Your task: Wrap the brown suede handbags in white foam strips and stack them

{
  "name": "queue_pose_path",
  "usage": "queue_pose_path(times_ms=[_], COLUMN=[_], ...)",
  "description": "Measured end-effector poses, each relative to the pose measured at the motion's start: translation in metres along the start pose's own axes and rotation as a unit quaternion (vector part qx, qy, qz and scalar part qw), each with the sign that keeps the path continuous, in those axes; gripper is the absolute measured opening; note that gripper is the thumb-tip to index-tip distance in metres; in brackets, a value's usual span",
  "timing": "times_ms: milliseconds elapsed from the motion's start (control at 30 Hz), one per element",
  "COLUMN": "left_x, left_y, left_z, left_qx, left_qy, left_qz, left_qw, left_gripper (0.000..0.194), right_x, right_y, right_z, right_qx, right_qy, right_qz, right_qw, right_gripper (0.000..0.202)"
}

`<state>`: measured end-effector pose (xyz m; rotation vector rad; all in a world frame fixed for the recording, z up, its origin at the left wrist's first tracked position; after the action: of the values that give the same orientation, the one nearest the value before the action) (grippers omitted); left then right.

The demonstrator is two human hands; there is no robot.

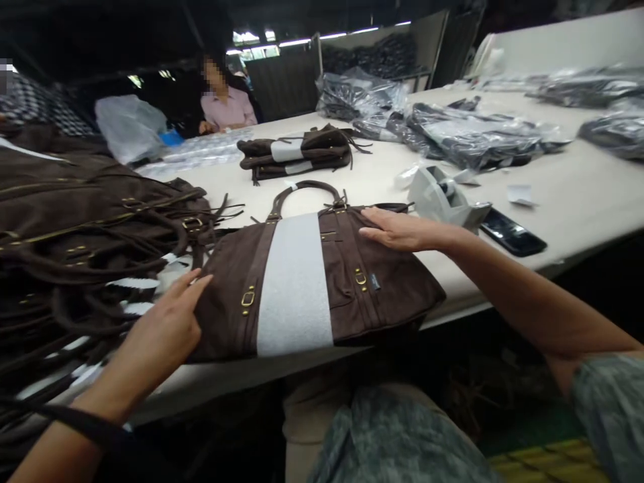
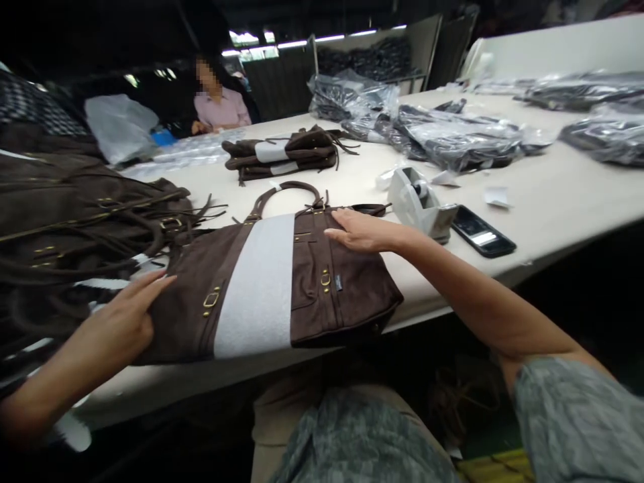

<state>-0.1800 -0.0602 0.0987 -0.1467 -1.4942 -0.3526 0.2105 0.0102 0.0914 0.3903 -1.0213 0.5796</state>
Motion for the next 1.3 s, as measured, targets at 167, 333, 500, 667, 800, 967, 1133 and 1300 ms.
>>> queue_pose_path(times_ms=[167,333,500,667,800,967,1133,1300], left_x=[-0.046,-0.075,-0.058,-0.047,-0.053,-0.056,-0.059,-0.053], left_y=[0.009,0.001,-0.003,-0.02,-0.03,-0.028,-0.026,-0.034], left_z=[0.011,0.026,0.02,0.008,0.01,0.019,0.022,0.016], left_qx=[0.079,0.161,0.14,0.049,0.023,0.043,0.029,-0.041], left_qy=[-0.118,-0.218,-0.185,-0.165,-0.179,-0.177,-0.166,-0.129], left_qz=[0.049,0.119,0.069,-0.005,0.01,0.0,-0.026,-0.098], left_qw=[0.989,0.955,0.97,0.985,0.984,0.983,0.985,0.986], left_gripper=[0.064,0.073,0.07,0.053,0.053,0.062,0.066,0.051], right_x=[-0.042,-0.078,-0.051,-0.043,-0.06,-0.059,-0.052,-0.084], right_y=[-0.035,-0.058,-0.073,-0.119,-0.155,-0.172,-0.17,-0.18], right_z=[0.001,-0.021,-0.009,0.035,0.058,0.067,0.062,0.052], right_qx=[-0.07,-0.113,-0.096,-0.02,0.013,0.045,0.09,0.049], right_qy=[-0.005,0.022,0.127,0.175,0.112,0.009,-0.136,-0.117], right_qz=[-0.018,-0.06,-0.11,-0.129,-0.13,-0.147,-0.291,-0.389], right_qw=[0.997,0.992,0.981,0.976,0.985,0.988,0.943,0.912], right_gripper=[0.08,0.071,0.065,0.045,0.065,0.052,0.04,0.049])
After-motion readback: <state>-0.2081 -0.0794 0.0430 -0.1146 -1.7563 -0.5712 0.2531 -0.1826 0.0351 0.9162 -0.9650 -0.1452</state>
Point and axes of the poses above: each hand's wrist, its own y-axis towards the middle knuckle, its own x-axis out of the back of the hand, z = x × y, the point moved 8 cm from there along y, towards the middle knuckle, and after that the axes turned 8 degrees about z, right-handed, at the moved point
